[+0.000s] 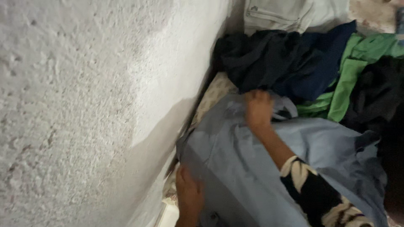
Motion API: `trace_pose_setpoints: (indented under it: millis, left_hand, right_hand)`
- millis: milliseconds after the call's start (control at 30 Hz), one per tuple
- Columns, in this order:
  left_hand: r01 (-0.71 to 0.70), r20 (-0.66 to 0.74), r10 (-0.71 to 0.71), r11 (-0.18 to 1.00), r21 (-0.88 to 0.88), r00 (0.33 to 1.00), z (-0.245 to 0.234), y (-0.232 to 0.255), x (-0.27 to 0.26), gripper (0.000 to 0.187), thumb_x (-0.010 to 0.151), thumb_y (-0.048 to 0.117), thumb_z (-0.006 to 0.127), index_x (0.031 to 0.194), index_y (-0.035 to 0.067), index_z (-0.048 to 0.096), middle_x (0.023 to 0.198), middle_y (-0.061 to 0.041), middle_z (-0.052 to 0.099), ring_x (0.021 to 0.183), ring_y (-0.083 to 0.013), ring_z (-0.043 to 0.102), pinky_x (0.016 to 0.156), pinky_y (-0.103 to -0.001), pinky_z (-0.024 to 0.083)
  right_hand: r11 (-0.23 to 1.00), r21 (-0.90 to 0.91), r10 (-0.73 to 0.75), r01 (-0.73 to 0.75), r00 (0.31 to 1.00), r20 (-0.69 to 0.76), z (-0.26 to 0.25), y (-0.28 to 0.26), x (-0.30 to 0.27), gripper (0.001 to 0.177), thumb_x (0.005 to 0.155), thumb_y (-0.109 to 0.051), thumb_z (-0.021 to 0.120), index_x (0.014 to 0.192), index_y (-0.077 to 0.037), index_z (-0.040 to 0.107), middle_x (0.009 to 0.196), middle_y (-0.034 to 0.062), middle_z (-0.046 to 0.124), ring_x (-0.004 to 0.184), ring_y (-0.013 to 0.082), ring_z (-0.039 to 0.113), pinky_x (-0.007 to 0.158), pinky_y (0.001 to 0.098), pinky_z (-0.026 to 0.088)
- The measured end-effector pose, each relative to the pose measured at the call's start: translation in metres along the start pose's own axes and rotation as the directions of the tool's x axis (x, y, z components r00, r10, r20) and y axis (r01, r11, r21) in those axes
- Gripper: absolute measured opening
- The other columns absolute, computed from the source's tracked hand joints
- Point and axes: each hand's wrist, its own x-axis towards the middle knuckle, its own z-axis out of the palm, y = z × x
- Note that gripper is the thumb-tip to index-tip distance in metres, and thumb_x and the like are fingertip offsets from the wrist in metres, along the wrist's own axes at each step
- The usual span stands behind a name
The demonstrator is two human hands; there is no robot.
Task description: The person picks up a grey shirt from a pile on a bed, spreads it out, and folds the sleeves and body of the shirt before placing it into a suitcase.
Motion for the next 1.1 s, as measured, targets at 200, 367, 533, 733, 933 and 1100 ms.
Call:
trace_pose_setpoints:
  millis: [200, 367, 533, 733, 933, 1100]
  left_hand:
    - [-0.082, 0.090, 0.107, 0.967, -0.241, 0.990, 0.027, 0.034, -0.002, 0.053, 0.092, 0.016, 0.065, 0.139, 0.000, 0.046, 0.138, -0.024, 0.051, 0.128, -0.0425, 0.053, 0.107, -0.049, 0.043]
    - [-0.277, 0.066, 0.318, 0.896, -0.346, 0.946, 0.027, 0.082, 0.023, 0.042, 0.098, 0.017, 0.061, 0.136, 0.002, 0.053, 0.134, -0.023, 0.058, 0.123, -0.0409, 0.058, 0.103, -0.047, 0.048]
    - [-0.281, 0.137, 0.393, 0.823, -0.493, 0.909, 0.005, 0.146, 0.067, 0.037, 0.103, 0.018, 0.054, 0.137, 0.005, 0.057, 0.135, -0.020, 0.061, 0.125, -0.0382, 0.059, 0.105, -0.046, 0.048]
    - [-0.657, -0.233, 0.614, 0.705, -0.268, 0.754, 0.004, 0.217, 0.129, 0.042, 0.109, 0.023, 0.052, 0.147, 0.005, 0.051, 0.149, -0.023, 0.054, 0.135, -0.0431, 0.052, 0.111, -0.051, 0.042]
    - [-0.202, -0.008, 0.277, 0.677, -0.708, 0.961, 0.047, 0.257, 0.220, 0.073, 0.098, 0.047, 0.060, 0.155, 0.012, 0.031, 0.144, -0.019, 0.053, 0.102, -0.0288, 0.068, 0.082, -0.043, 0.060]
    - [0.586, 0.658, 0.102, 0.371, -0.721, 0.746, 0.030, 0.254, 0.299, 0.080, 0.082, 0.067, 0.063, 0.151, 0.033, 0.043, 0.113, -0.017, 0.070, 0.057, -0.0162, 0.062, 0.047, -0.030, 0.052]
  right_hand:
    - [0.954, 0.295, 0.027, -0.055, 0.995, 0.097, 0.027, 0.117, 0.023, 0.064, 0.079, -0.048, 0.082, 0.115, 0.002, 0.068, 0.108, 0.0252, 0.069, 0.098, 0.0426, 0.066, 0.085, 0.0491, 0.054]
    - [0.889, 0.444, 0.032, -0.114, 0.982, 0.188, -0.042, 0.148, 0.026, 0.049, 0.088, -0.047, 0.079, 0.095, 0.001, 0.073, 0.084, 0.0243, 0.068, 0.074, 0.0387, 0.066, 0.074, 0.0475, 0.053]
    - [0.799, 0.600, 0.148, -0.028, 0.977, -0.152, -0.157, 0.140, 0.045, 0.035, 0.100, -0.030, 0.078, 0.103, 0.002, 0.064, 0.081, 0.0213, 0.060, 0.072, 0.0313, 0.057, 0.066, 0.0415, 0.046]
    - [0.141, 0.964, 0.204, 0.226, 0.946, -0.252, -0.221, 0.116, 0.064, 0.015, 0.105, -0.004, 0.066, 0.120, -0.005, 0.062, 0.106, -0.0023, 0.063, 0.098, 0.0071, 0.057, 0.088, 0.0248, 0.046]
    - [-0.010, 0.997, 0.088, 0.081, 0.993, -0.080, -0.195, 0.125, 0.083, 0.024, 0.094, 0.001, 0.071, 0.115, -0.007, 0.066, 0.107, -0.0017, 0.070, 0.098, 0.0075, 0.065, 0.091, 0.0253, 0.052]
    - [-0.395, 0.909, 0.068, -0.131, 0.983, 0.171, -0.174, 0.145, 0.086, 0.005, 0.099, -0.014, 0.066, 0.098, -0.009, 0.067, 0.092, -0.0028, 0.070, 0.085, 0.0082, 0.065, 0.080, 0.0247, 0.050]
